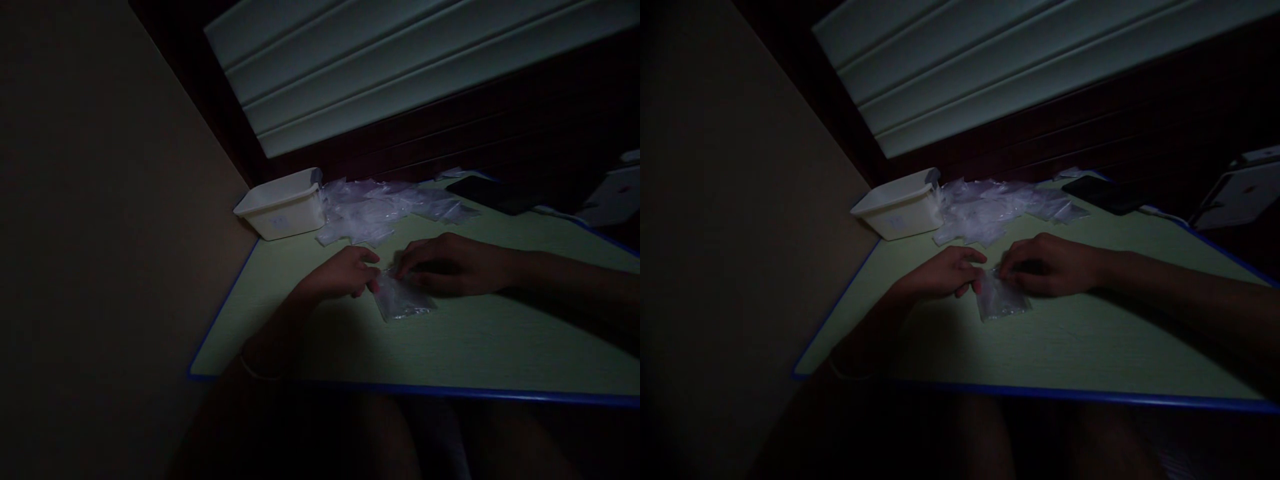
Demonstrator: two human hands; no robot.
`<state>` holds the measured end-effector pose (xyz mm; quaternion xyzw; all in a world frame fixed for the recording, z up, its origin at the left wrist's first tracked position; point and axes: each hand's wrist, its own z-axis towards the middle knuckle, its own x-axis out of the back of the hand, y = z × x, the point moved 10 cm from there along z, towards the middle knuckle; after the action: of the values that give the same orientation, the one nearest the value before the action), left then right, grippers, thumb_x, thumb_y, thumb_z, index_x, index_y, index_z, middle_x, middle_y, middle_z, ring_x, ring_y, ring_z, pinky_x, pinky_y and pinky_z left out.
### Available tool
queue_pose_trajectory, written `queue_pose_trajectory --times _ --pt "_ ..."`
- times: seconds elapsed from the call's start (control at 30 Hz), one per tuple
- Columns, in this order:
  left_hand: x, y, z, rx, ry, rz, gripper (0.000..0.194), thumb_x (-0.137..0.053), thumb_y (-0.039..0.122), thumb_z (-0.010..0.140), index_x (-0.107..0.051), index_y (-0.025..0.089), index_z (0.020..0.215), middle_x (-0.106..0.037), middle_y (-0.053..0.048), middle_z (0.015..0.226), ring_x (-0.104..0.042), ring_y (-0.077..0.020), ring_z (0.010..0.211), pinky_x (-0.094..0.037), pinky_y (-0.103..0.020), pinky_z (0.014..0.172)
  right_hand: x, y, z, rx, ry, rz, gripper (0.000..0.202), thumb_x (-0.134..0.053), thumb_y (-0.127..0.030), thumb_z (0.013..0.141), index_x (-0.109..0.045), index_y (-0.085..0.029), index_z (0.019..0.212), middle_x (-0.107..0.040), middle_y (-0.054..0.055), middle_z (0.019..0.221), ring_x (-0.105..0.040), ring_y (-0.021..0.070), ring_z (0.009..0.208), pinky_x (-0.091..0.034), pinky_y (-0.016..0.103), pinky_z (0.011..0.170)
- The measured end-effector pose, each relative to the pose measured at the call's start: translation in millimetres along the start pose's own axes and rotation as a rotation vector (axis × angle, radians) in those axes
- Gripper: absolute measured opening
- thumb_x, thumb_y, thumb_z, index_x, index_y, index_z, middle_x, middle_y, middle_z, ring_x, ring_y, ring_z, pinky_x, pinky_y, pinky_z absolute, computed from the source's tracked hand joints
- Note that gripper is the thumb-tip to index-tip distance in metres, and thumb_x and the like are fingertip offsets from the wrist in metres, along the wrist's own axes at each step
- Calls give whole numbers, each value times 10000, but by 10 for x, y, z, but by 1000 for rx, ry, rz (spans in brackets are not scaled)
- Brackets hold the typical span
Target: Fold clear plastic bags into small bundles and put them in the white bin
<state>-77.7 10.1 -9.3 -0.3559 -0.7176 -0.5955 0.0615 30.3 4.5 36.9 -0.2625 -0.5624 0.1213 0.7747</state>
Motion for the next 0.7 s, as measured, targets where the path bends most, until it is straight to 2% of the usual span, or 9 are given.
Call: queue_pose_trajectory --times 0.17,0.33,0.43,0.5,0.7 --pt "14 -12 42 10 67 39 403 -516 249 853 -500 106 1229 -644 -34 703 -420 -70 432 -318 -224 445 11 5 0 -6 17 11 269 -513 -301 884 -688 -200 1062 -688 66 1025 -648 193 888 -501 315 782" --pt "57 44 55 -26 138 121 365 -568 213 803 -567 98 1149 -595 -16 648 -494 -99 523 -361 -227 508 96 2 -10 -15 125 1 259 -532 -312 869 -691 -197 1038 -691 73 1018 -648 206 892 -498 313 780" --pt "86 69 54 -54 170 214 373 -601 253 787 -591 110 1131 -588 -16 672 -514 -113 564 -371 -233 534 199 92 -20 -112 248 -82 271 -528 -325 866 -682 -192 1046 -691 78 978 -642 216 852 -491 327 759" --pt "109 74 56 -68 194 265 373 -618 279 777 -602 120 1114 -600 -25 717 -529 -119 596 -377 -237 554 225 180 -22 -187 285 -166 294 -530 -346 863 -673 -181 1060 -679 87 969 -633 221 830 -483 336 741" --pt "138 79 68 -86 226 337 295 -625 302 766 -619 138 1012 -623 -50 814 -552 -139 690 -391 -249 607 82 328 32 -243 182 -261 277 -530 -350 854 -664 -162 1008 -631 94 945 -607 222 840 -457 331 736"
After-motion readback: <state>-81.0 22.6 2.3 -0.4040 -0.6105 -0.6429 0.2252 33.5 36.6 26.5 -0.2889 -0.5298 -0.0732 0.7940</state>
